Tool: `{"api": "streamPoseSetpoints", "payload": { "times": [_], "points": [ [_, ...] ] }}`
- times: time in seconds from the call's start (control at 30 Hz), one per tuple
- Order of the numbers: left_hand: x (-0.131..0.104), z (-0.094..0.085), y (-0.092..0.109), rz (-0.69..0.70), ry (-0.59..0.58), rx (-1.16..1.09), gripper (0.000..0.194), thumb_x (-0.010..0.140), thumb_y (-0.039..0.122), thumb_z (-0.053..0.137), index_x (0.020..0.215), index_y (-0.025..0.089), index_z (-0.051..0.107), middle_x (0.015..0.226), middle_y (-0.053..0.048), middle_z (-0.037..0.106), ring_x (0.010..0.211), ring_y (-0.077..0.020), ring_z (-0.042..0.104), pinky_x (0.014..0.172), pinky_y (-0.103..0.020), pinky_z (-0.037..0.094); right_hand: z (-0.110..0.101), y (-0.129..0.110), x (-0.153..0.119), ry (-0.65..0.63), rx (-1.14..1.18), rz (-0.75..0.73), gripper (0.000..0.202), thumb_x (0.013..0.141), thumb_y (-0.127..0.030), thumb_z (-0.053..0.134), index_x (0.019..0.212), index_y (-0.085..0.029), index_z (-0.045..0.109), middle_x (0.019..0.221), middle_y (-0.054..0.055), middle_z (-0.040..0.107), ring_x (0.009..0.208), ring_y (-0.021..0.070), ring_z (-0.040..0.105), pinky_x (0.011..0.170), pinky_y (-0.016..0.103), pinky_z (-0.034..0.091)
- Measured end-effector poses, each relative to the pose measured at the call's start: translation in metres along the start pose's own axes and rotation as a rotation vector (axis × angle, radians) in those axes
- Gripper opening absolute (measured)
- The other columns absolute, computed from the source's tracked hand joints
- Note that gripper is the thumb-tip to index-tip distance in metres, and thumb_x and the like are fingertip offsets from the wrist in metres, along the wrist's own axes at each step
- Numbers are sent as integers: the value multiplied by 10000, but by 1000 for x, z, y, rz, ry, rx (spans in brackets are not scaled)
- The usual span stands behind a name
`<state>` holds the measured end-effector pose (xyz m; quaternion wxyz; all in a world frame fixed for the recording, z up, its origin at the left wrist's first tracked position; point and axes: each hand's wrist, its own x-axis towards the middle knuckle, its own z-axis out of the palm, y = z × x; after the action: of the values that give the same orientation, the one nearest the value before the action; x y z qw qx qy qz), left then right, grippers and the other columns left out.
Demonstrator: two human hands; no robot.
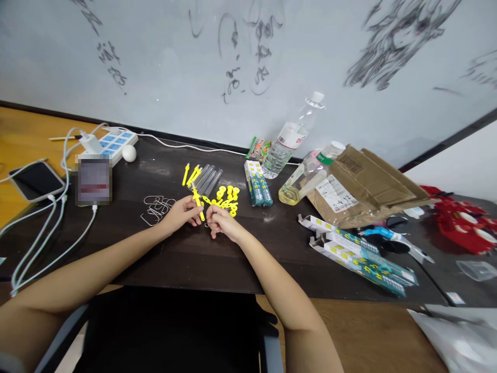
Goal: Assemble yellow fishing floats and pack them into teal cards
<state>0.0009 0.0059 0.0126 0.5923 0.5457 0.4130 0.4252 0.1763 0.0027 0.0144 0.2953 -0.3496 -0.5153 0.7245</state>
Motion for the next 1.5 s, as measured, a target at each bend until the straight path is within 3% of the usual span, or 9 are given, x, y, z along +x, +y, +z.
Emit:
{"api": "streamPoseSetpoints", "payload": {
  "times": [0.13,0.27,0.57,0.67,0.77,0.9,1.0,1.33,1.5],
  "points": [
    [0,0,1,23,19,-10,281,751,322,690,865,139,509,672,7,625,487,-90,615,429,-181,500,5,-3,-4,-35,-67,34,76,788,-250,511,805,-209,449,495,-122,257,380,35,163,288,120,270],
    [0,-1,1,31,1,-6,300,730,341,709,840,137,519,613,19,608,461,-76,580,424,-172,491,6,2,-2,-31,-183,-48,274,823,-452,564,800,-201,455,495,-119,306,371,33,211,276,123,272],
    [2,-5,-1,-13,119,43,374,811,515,560,723,171,440,579,36,517,453,-84,541,417,-189,435,9,-3,-4,-51,-20,-53,274,814,-403,581,719,-203,419,474,-119,270,372,38,195,279,129,260],
    [2,-12,-1,146,317,292,364,771,431,642,682,189,386,552,66,434,459,-75,457,472,-207,418,10,-10,-7,-7,40,-50,282,797,-330,560,647,-209,354,468,-114,254,362,38,181,266,132,230],
    [-1,-16,4,448,413,653,191,770,283,651,835,183,503,822,-15,569,771,-152,548,734,-301,472,10,-11,-7,13,41,-25,265,759,-274,544,620,-213,327,457,-114,247,357,36,157,260,131,199],
    [-11,-8,11,738,39,898,297,818,63,444,1047,201,573,1085,-76,601,1061,-210,518,976,-409,373,7,-7,-6,-47,-5,9,236,751,-258,517,606,-209,338,457,-108,251,367,40,170,268,133,210],
    [-17,0,12,722,-160,890,328,835,66,394,1090,193,557,1054,-83,608,1026,-206,542,931,-378,409,7,-4,-5,-50,-53,27,239,738,-248,514,582,-207,337,452,-104,257,372,40,182,272,139,224],
    [-12,-2,8,527,-147,949,163,914,208,368,964,180,521,941,-84,606,905,-223,572,818,-369,430,7,-7,-4,8,63,106,281,802,-407,515,667,-213,363,470,-114,202,380,45,124,276,133,202],
    [-12,-4,9,455,-53,901,120,912,227,393,910,190,508,917,-66,594,848,-201,569,759,-334,435,5,-16,-8,61,173,61,244,732,-372,565,790,-237,370,567,-101,285,417,56,212,288,162,361]
  ]
}}
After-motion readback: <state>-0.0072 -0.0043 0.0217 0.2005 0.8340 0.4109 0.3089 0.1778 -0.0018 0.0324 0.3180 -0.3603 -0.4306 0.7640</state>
